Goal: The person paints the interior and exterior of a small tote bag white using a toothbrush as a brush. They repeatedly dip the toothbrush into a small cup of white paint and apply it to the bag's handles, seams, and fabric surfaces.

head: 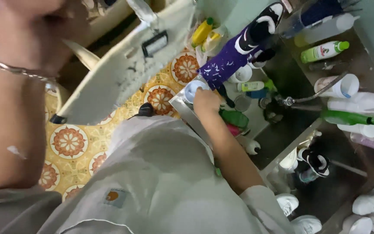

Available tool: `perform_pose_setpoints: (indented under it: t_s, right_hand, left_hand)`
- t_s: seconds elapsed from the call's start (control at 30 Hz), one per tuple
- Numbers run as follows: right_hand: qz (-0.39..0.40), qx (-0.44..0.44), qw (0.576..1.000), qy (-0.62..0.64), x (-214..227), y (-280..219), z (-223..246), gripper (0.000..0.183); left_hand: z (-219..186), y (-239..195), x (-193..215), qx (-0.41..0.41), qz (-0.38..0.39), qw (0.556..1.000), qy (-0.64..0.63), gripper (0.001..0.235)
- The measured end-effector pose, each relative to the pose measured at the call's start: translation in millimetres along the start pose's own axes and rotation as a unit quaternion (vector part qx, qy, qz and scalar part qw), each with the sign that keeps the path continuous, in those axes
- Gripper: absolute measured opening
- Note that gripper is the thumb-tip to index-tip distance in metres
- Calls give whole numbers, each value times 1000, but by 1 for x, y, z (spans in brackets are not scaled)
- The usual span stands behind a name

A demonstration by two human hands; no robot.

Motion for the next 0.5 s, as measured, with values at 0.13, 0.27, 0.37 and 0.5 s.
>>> perform_pose_setpoints:
  t_s: [0.13, 0.27, 0.37, 0.5]
  right_hand:
    - [20, -37, 984, 175, 20, -30, -35, 32]
    - [-8, -95, 905, 415, 53, -94, -84, 39]
    - [-58, -99, 880, 462, 73, -143, -113, 43]
    - [-213, -34, 781, 586, 71, -166, -123, 28]
  left_hand:
    - [-77, -21, 27, 65, -68, 730, -676, 46]
    - [-139, -16, 59, -23, 15, 732, -681, 54]
    - [-155, -10, 66, -67, 87, 669, -735, 41]
    - [-168, -2, 72, -78, 101, 664, -737, 37]
Point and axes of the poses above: each hand's wrist, its own y-axis towards the middle knuckle, its own x-axis out of the back of the hand, z = x × y, the point moved 4 cm from there along y, towards the middle knuckle, and after that the axes turned 2 degrees about x, right-handed, at the moved point
